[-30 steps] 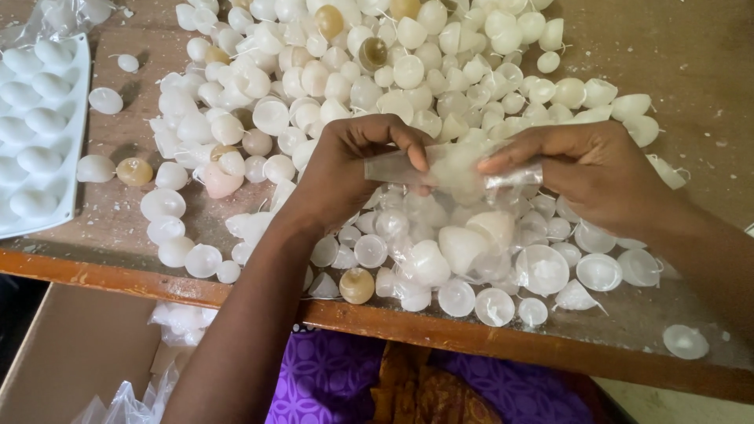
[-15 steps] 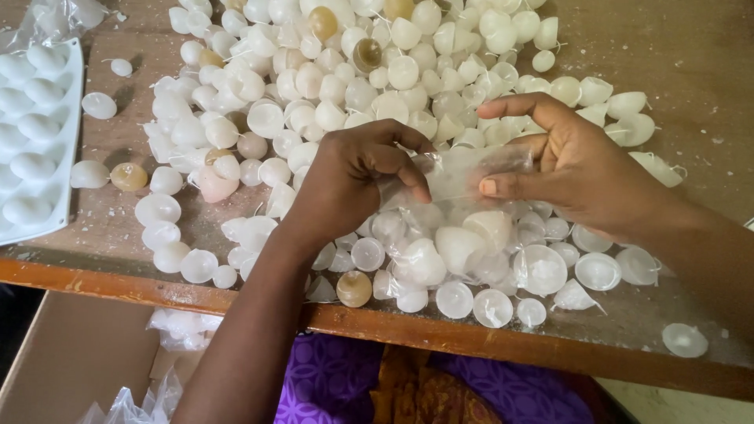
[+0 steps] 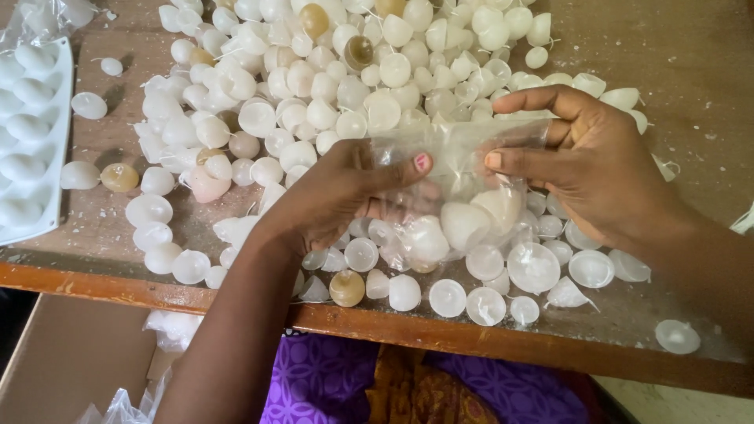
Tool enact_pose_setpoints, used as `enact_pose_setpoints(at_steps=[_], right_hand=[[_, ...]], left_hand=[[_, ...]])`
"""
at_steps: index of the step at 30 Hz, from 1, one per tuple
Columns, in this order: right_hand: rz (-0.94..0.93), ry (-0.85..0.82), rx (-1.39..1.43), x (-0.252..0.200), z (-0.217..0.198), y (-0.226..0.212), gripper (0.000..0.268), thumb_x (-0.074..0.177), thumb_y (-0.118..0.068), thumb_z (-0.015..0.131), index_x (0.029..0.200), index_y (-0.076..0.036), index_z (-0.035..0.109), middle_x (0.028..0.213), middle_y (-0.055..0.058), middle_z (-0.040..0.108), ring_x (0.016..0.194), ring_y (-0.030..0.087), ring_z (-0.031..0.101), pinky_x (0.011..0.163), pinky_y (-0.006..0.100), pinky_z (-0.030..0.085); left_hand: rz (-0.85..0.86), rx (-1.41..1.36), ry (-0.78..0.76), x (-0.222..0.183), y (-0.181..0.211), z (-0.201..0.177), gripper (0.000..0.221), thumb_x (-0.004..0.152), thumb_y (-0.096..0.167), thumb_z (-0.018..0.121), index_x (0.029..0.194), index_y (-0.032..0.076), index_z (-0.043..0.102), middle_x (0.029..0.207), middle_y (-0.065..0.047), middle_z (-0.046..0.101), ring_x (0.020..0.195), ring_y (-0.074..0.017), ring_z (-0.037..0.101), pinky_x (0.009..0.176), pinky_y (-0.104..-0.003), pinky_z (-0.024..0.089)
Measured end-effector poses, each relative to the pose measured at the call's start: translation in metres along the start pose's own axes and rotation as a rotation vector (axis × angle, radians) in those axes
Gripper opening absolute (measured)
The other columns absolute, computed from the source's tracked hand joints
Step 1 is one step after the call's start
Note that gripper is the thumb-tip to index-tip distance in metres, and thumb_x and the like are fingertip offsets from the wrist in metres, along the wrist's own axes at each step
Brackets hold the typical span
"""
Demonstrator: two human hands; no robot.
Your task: The person packs small white tealight-style candles into a clear plastic bag, filling it from the pile on the table, then seals the bag and places it into a cardboard box alongside other filled bags. They repeat the filling and bagging cycle with the candle pile.
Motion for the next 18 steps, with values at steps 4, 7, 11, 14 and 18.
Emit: enact_pose_setpoints(at_steps=[4,7,11,14,18], right_hand=[[-0.102,-0.088,0.049,-0.003,0.008,-0.004,0.050,0.088,-0.003,0.070,0.135,0.001,0.055,0.108,0.019,0.075,0.104,0.022,0.074,0.094,0.035,0.062],[-0.015,-0.120,-0.014,0.001,0.010,-0.001,0.046,0.084,-0.003,0.072,0.129,-0.001,0.060,0.106,0.014,0.076,0.103,0.020,0.075,0.093,0.033,0.060],[0.052,-0.145,-0.074,0.006,0.006,0.007,0.027,0.081,-0.003,0.074,0.108,-0.002,0.070,0.097,0.013,0.077,0.089,0.020,0.076,0.084,0.035,0.065],[-0.016,-0.037,-0.258,0.002,0.002,0.007,0.016,0.086,-0.005,0.075,0.102,-0.003,0.074,0.094,0.016,0.077,0.082,0.022,0.073,0.077,0.037,0.064],[-0.076,-0.051,-0.282,0.002,0.000,0.010,0.017,0.085,-0.006,0.074,0.101,-0.006,0.073,0.097,0.012,0.080,0.085,0.019,0.080,0.075,0.034,0.066]], left_hand=[[0.095,0.181,-0.020,0.000,0.004,0.004,0.054,0.086,0.029,0.078,0.123,-0.009,0.067,0.098,-0.015,0.081,0.080,-0.0170,0.079,0.064,-0.028,0.058],[0.174,0.262,0.003,0.000,0.009,0.003,0.035,0.090,0.023,0.074,0.117,0.000,0.075,0.095,-0.009,0.082,0.074,-0.0140,0.077,0.060,-0.027,0.055],[0.227,0.453,0.059,-0.001,0.014,0.005,0.024,0.095,0.021,0.071,0.114,0.008,0.078,0.093,-0.005,0.083,0.073,-0.0104,0.078,0.063,-0.025,0.059],[0.230,0.401,0.011,0.000,0.012,0.010,0.025,0.093,0.016,0.072,0.118,0.010,0.076,0.093,-0.006,0.083,0.078,-0.0100,0.079,0.067,-0.026,0.063],[0.226,0.322,-0.060,-0.002,0.012,0.013,0.043,0.080,0.006,0.078,0.121,0.014,0.071,0.102,-0.005,0.081,0.084,-0.0103,0.078,0.078,-0.027,0.066]])
Point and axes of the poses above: each hand's wrist, its own x-axis towards the middle knuckle, its own z-axis out of the palm, y = z × x, the point moved 7 cm from there along x, towards the middle knuckle
